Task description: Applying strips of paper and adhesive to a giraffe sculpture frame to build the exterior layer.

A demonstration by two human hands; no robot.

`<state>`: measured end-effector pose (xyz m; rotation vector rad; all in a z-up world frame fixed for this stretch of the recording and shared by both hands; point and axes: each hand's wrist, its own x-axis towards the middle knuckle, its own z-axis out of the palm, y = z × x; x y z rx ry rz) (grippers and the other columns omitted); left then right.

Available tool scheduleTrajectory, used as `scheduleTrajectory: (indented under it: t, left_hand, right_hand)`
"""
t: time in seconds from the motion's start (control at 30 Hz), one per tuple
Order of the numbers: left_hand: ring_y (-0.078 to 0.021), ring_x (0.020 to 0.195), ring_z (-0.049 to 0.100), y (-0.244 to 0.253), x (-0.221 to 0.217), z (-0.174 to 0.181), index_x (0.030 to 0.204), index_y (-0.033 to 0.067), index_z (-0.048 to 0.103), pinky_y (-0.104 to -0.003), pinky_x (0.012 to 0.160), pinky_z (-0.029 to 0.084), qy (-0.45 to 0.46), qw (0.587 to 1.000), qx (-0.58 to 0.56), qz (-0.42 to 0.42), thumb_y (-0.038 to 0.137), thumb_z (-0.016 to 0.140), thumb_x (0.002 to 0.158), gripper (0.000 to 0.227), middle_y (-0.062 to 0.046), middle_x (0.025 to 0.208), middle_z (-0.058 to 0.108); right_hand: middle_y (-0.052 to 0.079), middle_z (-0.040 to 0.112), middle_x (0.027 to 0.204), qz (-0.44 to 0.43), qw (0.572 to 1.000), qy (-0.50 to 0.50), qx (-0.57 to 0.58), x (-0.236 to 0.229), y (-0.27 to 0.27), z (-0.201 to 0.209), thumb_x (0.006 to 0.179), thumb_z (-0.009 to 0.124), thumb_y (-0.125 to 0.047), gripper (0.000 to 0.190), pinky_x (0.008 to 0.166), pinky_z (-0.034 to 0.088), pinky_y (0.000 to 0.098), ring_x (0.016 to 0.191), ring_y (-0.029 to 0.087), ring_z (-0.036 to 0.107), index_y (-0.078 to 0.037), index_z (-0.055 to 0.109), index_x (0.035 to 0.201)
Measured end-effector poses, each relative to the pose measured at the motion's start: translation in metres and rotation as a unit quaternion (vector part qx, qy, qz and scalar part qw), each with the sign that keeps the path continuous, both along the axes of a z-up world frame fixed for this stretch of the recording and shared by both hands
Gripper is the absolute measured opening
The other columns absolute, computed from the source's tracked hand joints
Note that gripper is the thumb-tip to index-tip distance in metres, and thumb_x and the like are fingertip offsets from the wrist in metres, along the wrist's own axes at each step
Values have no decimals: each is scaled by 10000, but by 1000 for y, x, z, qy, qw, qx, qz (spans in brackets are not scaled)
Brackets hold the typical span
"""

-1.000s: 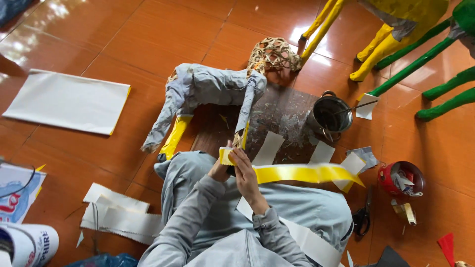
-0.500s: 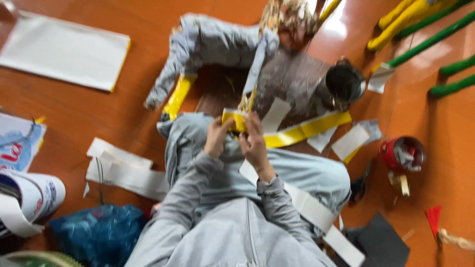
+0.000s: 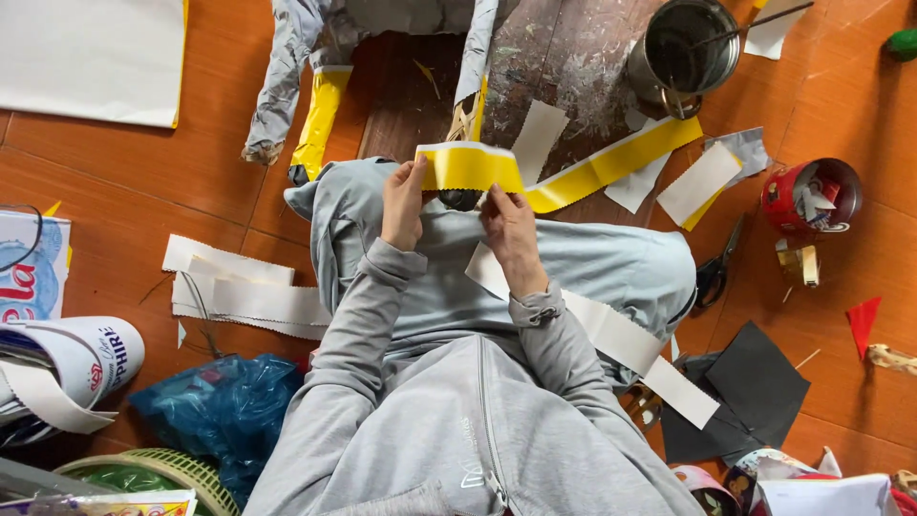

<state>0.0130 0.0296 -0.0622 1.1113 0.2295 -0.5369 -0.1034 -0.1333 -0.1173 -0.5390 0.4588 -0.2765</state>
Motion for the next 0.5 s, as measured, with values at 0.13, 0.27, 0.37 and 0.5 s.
scheduleTrajectory:
  t: [0.13,0.27,0.37,0.5]
  left_hand:
    - [-112,777,690,0,-3,4,1037,4,700,-283,707,605,-2,999,36,2,268,666,1003,268,-42,913,727]
    - [-123,764,688,3,-6,3,1025,-16,703,-291,671,612,-13,997,67,18,204,698,968,227,-53,910,721]
    - [-121,763,678,3,-6,2,1010,-13,699,-291,668,609,-13,998,61,30,186,705,961,206,-49,908,712]
    - [-112,756,664,3,-3,1,988,24,680,-277,653,592,-4,998,61,22,204,684,972,180,-28,892,696]
  right_hand:
    - [62,687,1059,-52,995,21,-77,5,20,111,1001,582,-103,171,831,610,343,911,179,709,-55,604,1164]
    - [121,655,1148,-78,978,46,-188,1,26,105,1062,545,-130,187,907,636,405,1002,231,714,15,547,1181]
    - [129,655,1154,-75,971,45,-224,-2,26,100,1085,544,-134,198,900,645,400,1001,229,718,37,542,1185]
    - [78,657,1158,-75,971,0,-226,-1,28,119,1071,555,-132,226,933,639,379,1027,183,705,14,572,1244]
